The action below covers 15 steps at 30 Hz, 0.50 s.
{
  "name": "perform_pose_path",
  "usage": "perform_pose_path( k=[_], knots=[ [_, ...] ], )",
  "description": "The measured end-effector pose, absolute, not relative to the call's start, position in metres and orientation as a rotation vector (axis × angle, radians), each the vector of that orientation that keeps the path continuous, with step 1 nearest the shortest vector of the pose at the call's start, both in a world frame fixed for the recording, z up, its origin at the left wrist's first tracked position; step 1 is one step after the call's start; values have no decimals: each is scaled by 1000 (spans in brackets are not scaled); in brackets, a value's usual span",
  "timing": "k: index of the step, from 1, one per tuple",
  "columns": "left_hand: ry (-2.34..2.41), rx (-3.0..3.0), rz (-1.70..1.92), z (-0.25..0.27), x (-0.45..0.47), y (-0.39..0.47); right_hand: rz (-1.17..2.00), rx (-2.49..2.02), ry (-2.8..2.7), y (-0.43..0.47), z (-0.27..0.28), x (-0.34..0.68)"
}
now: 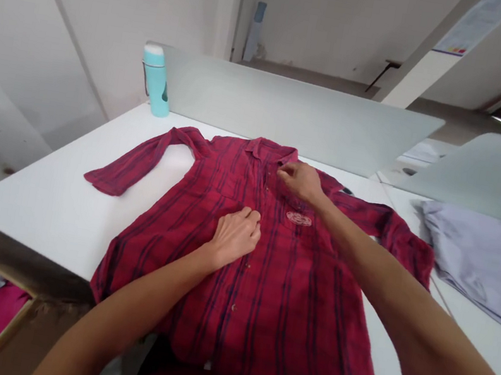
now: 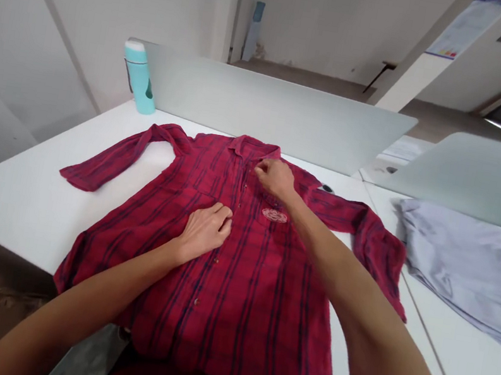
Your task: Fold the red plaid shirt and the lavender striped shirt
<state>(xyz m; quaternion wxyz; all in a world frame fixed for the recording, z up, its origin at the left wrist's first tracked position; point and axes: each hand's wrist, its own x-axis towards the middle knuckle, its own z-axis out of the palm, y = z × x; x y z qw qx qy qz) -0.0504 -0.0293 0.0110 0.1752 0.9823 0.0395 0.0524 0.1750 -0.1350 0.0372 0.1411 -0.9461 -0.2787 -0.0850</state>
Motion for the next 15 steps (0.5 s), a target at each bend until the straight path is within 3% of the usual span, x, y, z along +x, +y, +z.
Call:
perform_pose_path(
  k=[8,15],
  knots=[
    [103,2736,103,11,-51,-33,-176,-2911,-780,-52,28,210],
    [122,2684,141,12,-49,-35,-206,-2936,-743,-44,26,229]
  ],
)
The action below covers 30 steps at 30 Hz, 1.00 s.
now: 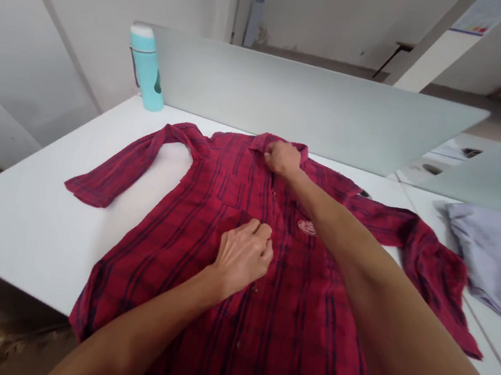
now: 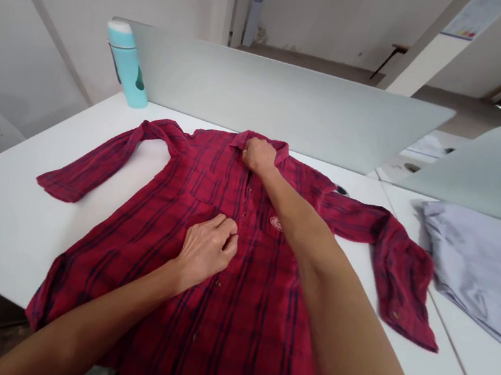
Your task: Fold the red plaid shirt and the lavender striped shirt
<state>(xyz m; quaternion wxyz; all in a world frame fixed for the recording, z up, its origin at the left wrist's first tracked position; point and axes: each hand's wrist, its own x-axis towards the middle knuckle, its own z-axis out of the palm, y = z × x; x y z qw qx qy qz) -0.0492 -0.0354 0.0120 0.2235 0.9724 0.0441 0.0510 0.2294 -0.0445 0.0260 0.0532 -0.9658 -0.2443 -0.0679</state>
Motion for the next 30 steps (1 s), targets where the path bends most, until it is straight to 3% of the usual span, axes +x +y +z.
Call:
perform_pose_path(
  k=[23,30],
  knots=[
    [66,2718,18,13,-50,-38,-344,-2804,-518,-109,38,242],
    [81,2716,21,12,-50,-40,-255,-2769,-428,-127,37,246]
  ],
)
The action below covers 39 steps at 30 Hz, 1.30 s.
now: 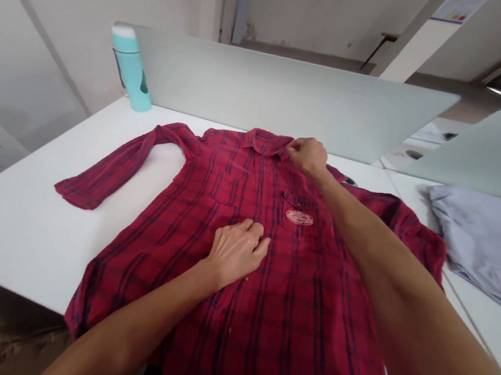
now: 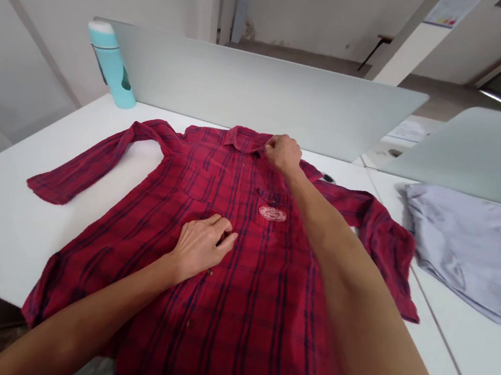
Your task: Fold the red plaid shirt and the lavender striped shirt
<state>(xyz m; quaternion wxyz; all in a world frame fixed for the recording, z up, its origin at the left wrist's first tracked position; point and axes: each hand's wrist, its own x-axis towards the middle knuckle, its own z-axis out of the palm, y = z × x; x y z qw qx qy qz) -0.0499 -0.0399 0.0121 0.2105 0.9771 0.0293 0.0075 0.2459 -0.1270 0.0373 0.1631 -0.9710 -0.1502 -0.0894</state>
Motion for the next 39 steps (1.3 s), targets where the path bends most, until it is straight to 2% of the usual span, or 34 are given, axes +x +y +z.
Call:
perform_pose_path(
  k=[7,14,23,39],
  knots=[
    [88,2722,-4,10,-49,-40,-141,-2807,-670,-114,17,239],
    [82,2730,-6,12,-50,-41,-306,-2782,-602,-104,27,236],
    [57,2788,49,11,-55,-44,-240,-2828,-805,-74,22,228],
    [28,2762,146,15,-56,-43,-348,-2745,-668,-79,30,234]
  ],
)
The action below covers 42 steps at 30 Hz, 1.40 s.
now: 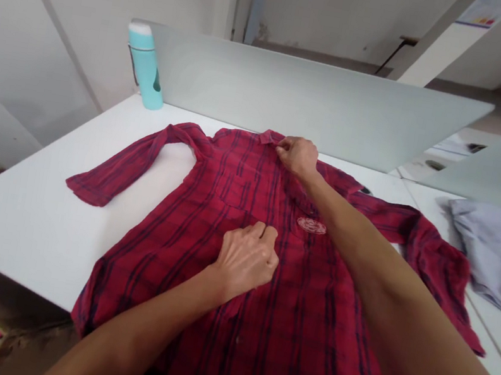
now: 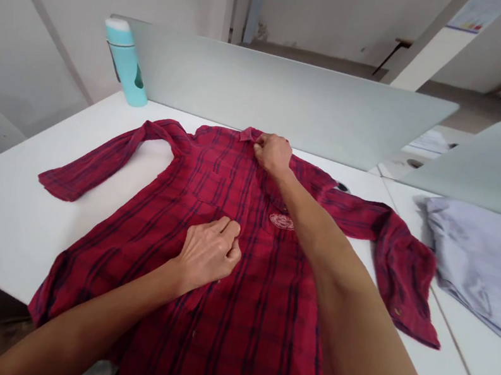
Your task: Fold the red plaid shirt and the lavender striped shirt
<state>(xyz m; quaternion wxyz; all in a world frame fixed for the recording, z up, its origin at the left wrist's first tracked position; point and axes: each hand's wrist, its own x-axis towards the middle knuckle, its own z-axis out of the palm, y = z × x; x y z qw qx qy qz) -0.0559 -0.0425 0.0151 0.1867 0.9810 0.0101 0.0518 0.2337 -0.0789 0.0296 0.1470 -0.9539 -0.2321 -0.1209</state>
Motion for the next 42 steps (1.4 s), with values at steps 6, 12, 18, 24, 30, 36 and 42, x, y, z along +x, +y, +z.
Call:
perform_pose_path(
  k=[6,12,18,24,30,36,42],
  knots=[
    [-4,2791,55,12,-55,-42,-298,-2859,-846,-79,16,218],
    [53,2765,20,12,-53,-40,-327,-2862,-808,-92,18,215],
    [-38,2768,143,8,-53,-41,-449,-2724,-679,-120,26,212],
    [-115,2800,166,6,-51,-41,-363,-2613,-1160,-108,8,196],
    [-131,2852,134,6,-49,-40,-179,-2605,-1355,-84,-11,198],
    [-150,2863,210,1,-48,-39,-209,-2667,-1284,-76,-15,199],
    [-173,2835,398,-7,-47,-38,-113,-2702,-1214,-69,-11,200]
  ],
)
